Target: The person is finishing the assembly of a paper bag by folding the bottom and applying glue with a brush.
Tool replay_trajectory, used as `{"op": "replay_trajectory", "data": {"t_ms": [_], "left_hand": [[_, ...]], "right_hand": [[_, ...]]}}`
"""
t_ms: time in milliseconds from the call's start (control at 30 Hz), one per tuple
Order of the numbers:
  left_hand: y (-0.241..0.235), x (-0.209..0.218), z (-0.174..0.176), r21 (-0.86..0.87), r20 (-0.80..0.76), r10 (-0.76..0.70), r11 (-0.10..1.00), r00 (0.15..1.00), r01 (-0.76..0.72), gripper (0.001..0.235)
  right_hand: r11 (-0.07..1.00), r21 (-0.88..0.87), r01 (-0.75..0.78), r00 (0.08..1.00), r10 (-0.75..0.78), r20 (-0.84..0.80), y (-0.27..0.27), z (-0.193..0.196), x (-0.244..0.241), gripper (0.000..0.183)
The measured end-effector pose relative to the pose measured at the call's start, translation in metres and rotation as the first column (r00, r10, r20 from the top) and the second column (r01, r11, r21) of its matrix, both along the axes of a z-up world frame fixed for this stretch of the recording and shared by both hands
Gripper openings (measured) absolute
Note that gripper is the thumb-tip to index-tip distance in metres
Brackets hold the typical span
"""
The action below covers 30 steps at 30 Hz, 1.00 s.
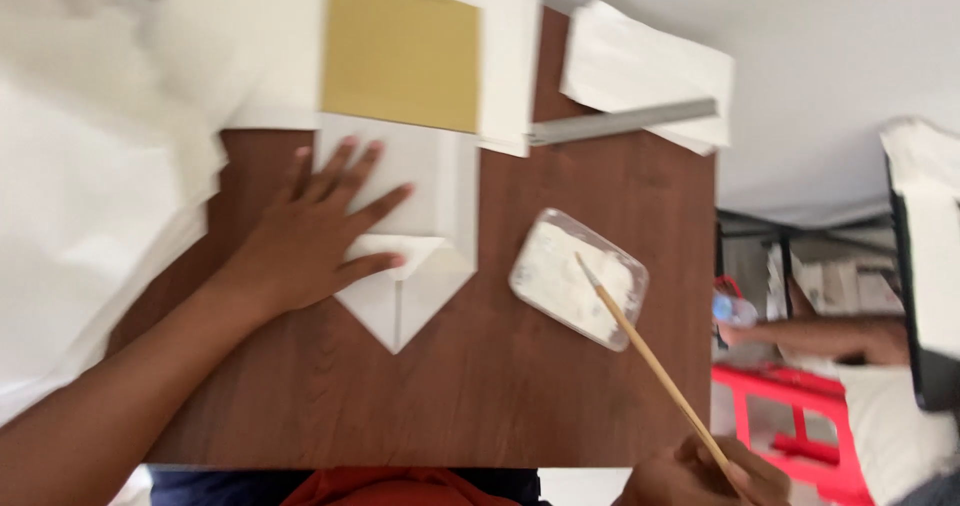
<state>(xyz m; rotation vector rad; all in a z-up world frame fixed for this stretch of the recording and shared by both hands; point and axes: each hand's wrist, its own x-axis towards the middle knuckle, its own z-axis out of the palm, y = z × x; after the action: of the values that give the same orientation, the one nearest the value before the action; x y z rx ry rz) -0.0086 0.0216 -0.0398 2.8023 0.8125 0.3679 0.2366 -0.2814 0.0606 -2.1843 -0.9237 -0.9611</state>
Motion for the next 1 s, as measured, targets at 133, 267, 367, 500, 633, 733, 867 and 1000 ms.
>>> {"op": "replay_trajectory", "data": {"t_ms": [133,267,367,500,633,733,867,1000], "left_hand": [[-0.001,-0.001,0.012,-0.009,-0.041,-0.003,1.000,0.999,0.002,0.077],[-0.002,-0.001,0.021,-0.036,-0.082,-0.014,0.999,0.997,0.011,0.079],[-0.003,-0.001,0.019,0.011,-0.088,0.017,1.000,0.996,-0.016,0.080],[-0.002,0.000,0.017,0.034,-0.102,0.028,0.999,0.994,-0.025,0.082],[-0.003,0.000,0.015,0.050,-0.099,0.029,0.998,0.995,-0.024,0.082],[-0.002,-0.001,0.014,0.045,-0.093,0.034,0.999,0.995,-0.030,0.082],[-0.003,-0.002,0.014,0.065,-0.081,0.029,0.998,0.996,-0.024,0.082],[-0.004,0.001,0.013,-0.007,-0.095,0.064,0.998,0.993,-0.065,0.078]], "right_hand": [[0.983,0.174,0.055,0.998,-0.050,-0.037,0.031,0.014,-0.015,0.063],[0.730,0.624,-0.278,0.949,0.311,0.058,0.020,-0.046,0.022,0.054],[0.723,0.593,-0.354,0.921,0.378,0.089,0.020,-0.037,0.024,0.058],[0.698,0.678,-0.231,0.972,0.202,0.124,0.019,-0.048,0.037,0.054],[0.689,0.628,-0.362,0.920,0.373,0.122,0.010,-0.069,0.044,0.040],[0.695,0.671,-0.259,0.940,0.342,0.009,0.024,-0.050,0.032,0.047],[0.660,0.744,-0.102,0.935,0.319,-0.155,0.034,-0.022,0.027,0.051],[0.654,0.757,0.003,0.917,0.300,-0.263,0.041,-0.004,0.018,0.052]]}}
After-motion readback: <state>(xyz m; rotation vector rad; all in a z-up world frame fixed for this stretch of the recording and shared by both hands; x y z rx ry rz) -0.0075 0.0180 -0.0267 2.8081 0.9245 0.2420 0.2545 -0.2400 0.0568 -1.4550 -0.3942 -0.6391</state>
